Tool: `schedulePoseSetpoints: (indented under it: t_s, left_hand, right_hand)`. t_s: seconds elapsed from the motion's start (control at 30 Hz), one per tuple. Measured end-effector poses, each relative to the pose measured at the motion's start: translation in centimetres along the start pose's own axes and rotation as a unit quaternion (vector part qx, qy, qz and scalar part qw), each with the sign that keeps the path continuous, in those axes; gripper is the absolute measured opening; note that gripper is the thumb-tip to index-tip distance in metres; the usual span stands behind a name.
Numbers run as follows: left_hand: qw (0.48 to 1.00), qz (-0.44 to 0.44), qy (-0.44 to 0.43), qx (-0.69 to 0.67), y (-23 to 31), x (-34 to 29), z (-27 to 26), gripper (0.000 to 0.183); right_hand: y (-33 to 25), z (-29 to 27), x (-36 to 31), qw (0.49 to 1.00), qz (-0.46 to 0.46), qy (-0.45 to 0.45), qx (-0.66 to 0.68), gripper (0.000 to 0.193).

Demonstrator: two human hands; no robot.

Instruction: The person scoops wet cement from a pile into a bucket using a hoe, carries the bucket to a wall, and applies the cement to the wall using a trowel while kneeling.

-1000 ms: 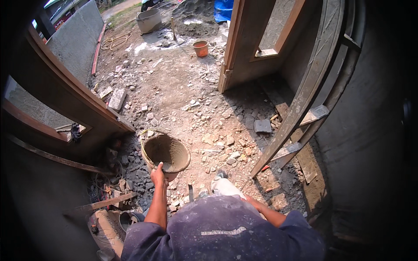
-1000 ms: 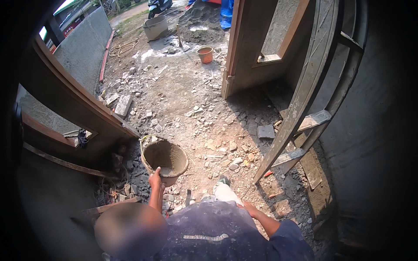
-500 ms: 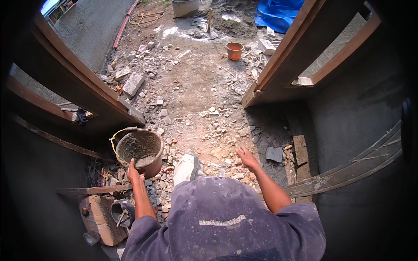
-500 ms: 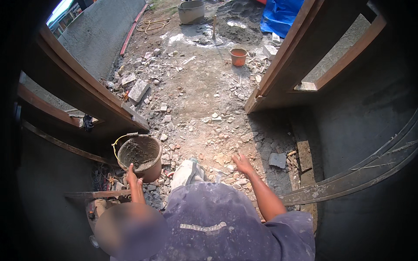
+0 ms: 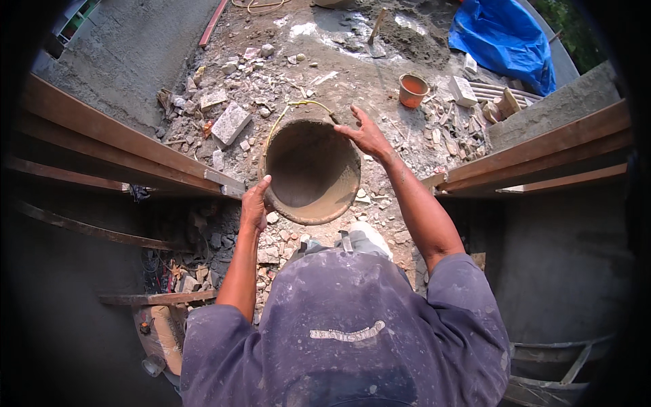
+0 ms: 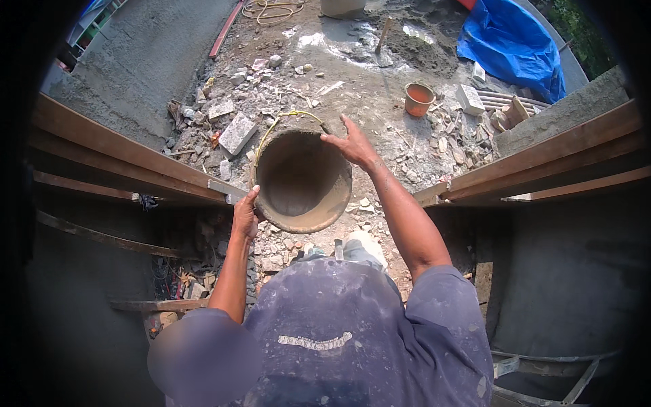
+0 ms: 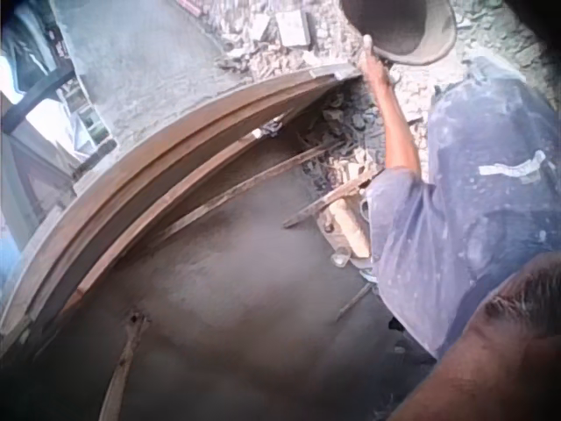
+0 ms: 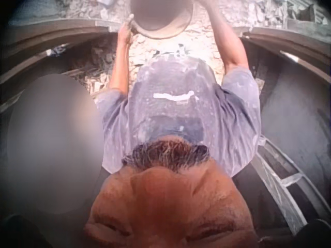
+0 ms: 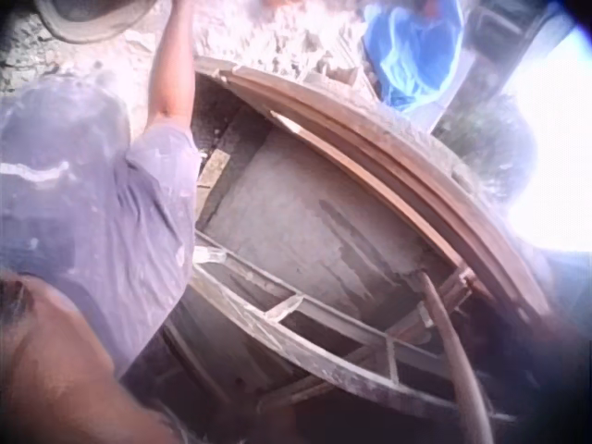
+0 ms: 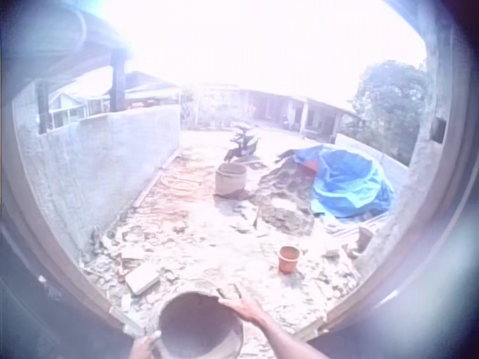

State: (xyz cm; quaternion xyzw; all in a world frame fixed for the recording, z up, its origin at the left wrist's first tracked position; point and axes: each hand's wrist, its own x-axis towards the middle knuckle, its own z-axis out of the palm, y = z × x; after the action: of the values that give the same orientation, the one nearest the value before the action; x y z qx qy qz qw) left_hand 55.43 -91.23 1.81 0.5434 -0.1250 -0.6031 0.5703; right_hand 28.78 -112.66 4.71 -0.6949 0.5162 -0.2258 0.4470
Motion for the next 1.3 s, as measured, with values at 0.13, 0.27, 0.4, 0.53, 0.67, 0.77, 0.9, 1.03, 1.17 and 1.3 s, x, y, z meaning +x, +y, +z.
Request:
schedulePoseSetpoints:
  t_s: [0.13, 0.27, 0.4, 0.53, 0.67, 0.77, 0.9, 1.03, 1.17, 1.3]
  left_hand:
    - [0.997, -0.014, -0.032, 0.073, 4.2, 7.1, 7.3, 0.042]
    - [0.987, -0.027, -0.045, 0.151, 6.7, 15.5, 14.1, 0.043]
    - [0.990, -0.057, -0.025, 0.130, 5.6, 27.3, 17.1, 0.049]
    - [0.994, -0.069, -0.012, 0.083, 7.3, 36.4, 23.1, 0.057]
    - [0.967, -0.043, 0.108, 0.228, 7.9, 46.8, 23.3, 0.054]
    - [0.936, -0.078, 0.025, 0.343, 10.5, 49.9, 23.4, 0.048]
    - [0.843, -0.146, -0.097, 0.508, 12.6, 53.5, 22.6, 0.054]
    - [0.814, -0.174, -0.168, 0.528, 13.1, 62.6, 19.2, 0.049]
    - [0.774, -0.177, -0.217, 0.568, 17.9, 73.1, 20.3, 0.043]
    - [0.770, -0.176, -0.258, 0.556, 20.6, 81.9, 19.5, 0.031]
  right_hand:
    - [-0.5, -5.6, 10.2, 0.995, -0.056, -0.013, -0.081, 0.090]
    - [0.6, -10.5, 19.2, 0.996, -0.026, -0.051, -0.075, 0.073]
    - [2.2, -15.2, 26.6, 0.997, -0.055, 0.059, -0.004, 0.031]
    - [3.2, -19.3, 32.0, 0.996, -0.088, -0.026, 0.001, 0.030]
    - [7.7, -20.4, 38.4, 0.999, -0.025, -0.028, -0.013, 0.025]
    - [11.3, -21.4, 43.0, 0.999, 0.003, 0.007, 0.048, 0.028]
    - [15.0, -23.5, 48.8, 0.990, 0.140, 0.013, 0.032, 0.037]
    - [17.2, -26.0, 56.4, 0.960, 0.234, 0.092, 0.119, 0.043]
    - [21.2, -26.9, 62.0, 0.890, 0.339, 0.210, 0.220, 0.042]
    - [27.8, -25.5, 63.4, 0.823, 0.397, 0.295, 0.280, 0.045]
